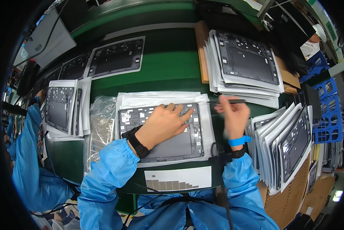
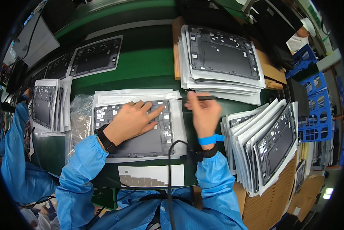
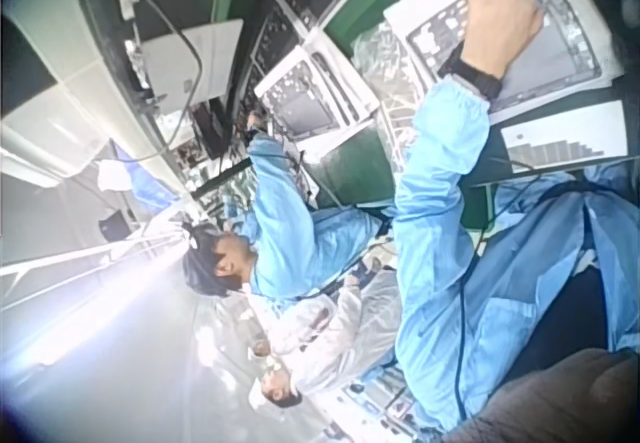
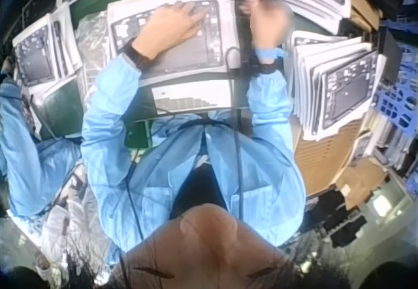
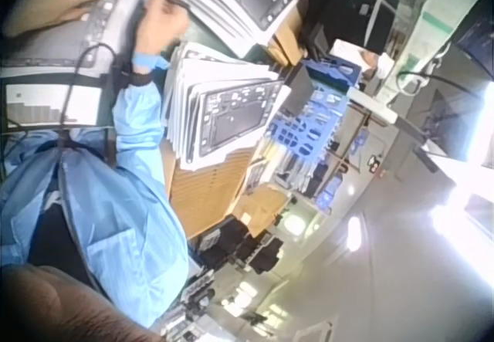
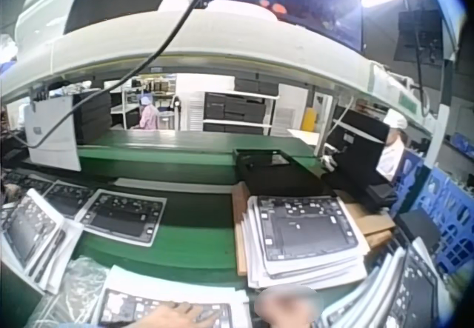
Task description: Assembling components into the internal frames of laptop back panels on an industrial production line.
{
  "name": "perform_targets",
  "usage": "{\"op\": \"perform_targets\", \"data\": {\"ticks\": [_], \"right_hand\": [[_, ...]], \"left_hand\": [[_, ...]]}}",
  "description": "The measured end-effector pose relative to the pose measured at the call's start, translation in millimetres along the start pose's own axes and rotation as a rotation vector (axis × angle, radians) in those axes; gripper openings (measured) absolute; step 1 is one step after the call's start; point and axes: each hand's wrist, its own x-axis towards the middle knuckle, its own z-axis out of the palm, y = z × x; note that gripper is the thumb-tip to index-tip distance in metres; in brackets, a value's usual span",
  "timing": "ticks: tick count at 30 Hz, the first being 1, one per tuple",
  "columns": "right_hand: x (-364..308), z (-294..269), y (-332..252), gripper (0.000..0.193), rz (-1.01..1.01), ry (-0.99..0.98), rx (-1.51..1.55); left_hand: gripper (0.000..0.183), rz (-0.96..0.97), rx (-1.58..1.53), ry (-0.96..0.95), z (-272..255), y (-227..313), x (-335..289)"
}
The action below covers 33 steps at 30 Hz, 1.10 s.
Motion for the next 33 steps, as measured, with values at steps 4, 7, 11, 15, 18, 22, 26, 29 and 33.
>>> {"op": "perform_targets", "data": {"ticks": [4, 7, 11, 15, 18, 22, 26, 29, 33], "right_hand": [[-7, -17, 0, 0.019, -0.013, 0.030, 0.019], [-20, -17, -3, 0.016, -0.190, -0.100, -0.268], [-48, -22, -4, 0.018, -0.250, -0.192, -0.694], [-61, -17, 4, 0.015, -0.166, -0.211, -0.669], [-72, -5, -8, 0.014, -0.317, -0.104, -0.779], [-69, 0, 13, 0.021, -0.314, -0.096, -0.595], [-62, -2, 16, 0.031, -0.243, -0.136, -0.428], [-58, -6, 20, 0.035, -0.201, -0.254, -0.426], [-65, 0, 16, 0.030, -0.097, -0.275, -0.114]], "left_hand": [[0.048, -0.036, 0.013, -0.008, -1, 6, -2], [0.047, -0.072, 0.002, 0.074, -23, 14, -18], [0.032, -0.471, -0.232, 0.296, -61, 14, -77], [0.026, -0.853, -0.206, 0.193, -47, 15, -158], [0.030, -0.851, -0.258, 0.203, -29, 34, -169], [0.032, -0.950, -0.374, 0.275, -16, 38, -168], [0.024, -1.079, -0.555, 0.371, -8, 39, -167], [0.024, -1.201, -0.689, 0.289, -15, 42, -161], [0.027, -1.003, -0.377, 0.482, -15, 45, -161]]}}
